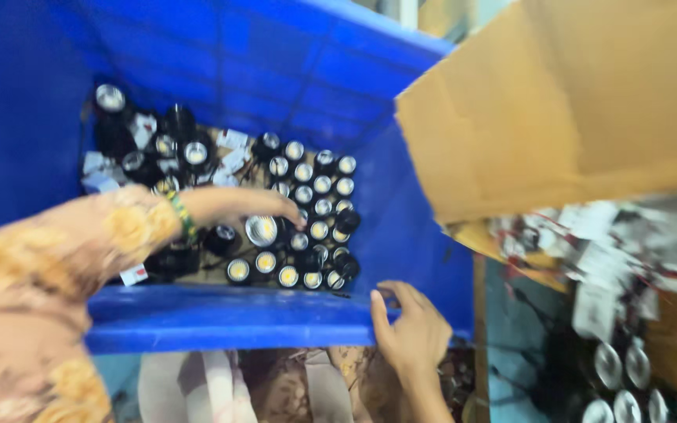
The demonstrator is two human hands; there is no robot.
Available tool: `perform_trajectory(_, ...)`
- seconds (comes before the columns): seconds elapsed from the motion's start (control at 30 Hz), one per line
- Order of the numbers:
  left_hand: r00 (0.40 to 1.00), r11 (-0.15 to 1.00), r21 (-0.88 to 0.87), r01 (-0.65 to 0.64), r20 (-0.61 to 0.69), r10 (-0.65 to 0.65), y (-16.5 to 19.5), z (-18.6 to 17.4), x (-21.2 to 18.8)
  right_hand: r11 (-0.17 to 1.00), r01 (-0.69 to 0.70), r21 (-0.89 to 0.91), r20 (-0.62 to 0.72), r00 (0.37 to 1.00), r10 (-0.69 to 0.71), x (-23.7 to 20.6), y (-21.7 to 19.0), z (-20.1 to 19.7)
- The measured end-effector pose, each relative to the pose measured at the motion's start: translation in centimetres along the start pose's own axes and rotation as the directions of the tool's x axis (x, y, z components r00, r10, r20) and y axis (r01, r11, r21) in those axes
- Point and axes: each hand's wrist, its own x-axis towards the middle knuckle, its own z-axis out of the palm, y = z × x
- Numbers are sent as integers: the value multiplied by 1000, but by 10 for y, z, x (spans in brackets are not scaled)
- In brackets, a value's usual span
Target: The person assembles LED light units by picking up black cylindrical light bodies and white power adapters, connecting their wires, and placing the completed units into a blue crate. The person repeats this process multiple times.
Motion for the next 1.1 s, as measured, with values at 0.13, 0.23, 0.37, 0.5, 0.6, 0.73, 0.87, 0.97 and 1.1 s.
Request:
perform_trajectory(0.13,930,919,-142,-368,-42,366,40,68,-89,997,77,-30,-103,991,-80,-9,-7,-5)
perform_trajectory(0.23,898,728,-586,-357,0,440,40,126,-146,984,140,109,-289,952,-104,-32,-17,-14)
perform_trajectory(0.37,895,544,-769,-337,-80,440,16,210,-194,702,383,601,-478,876,-68,-120,-35,-28)
perform_trajectory(0.5,921,551,-758,-349,-171,349,-6,295,-195,691,592,415,-548,769,-330,-220,-16,-57)
perform_trajectory(0.6,948,707,-665,-240,-3,319,-22,359,-181,790,504,350,-513,808,-288,-281,13,-74)
perform_trajectory(0.73,887,832,-553,-40,364,285,-28,431,-169,896,333,294,-489,858,-158,-364,55,-84)
perform_trajectory(0.87,736,927,-369,64,644,206,-18,484,-171,803,149,578,-558,790,255,-433,94,-89)
perform_trajectory(0.97,584,959,-230,-164,761,282,-10,489,-171,489,72,869,-409,660,630,-473,138,-104)
perform_trajectory(1.1,468,914,-207,-348,807,361,-24,473,-146,534,-138,834,-361,595,718,-516,222,-137)
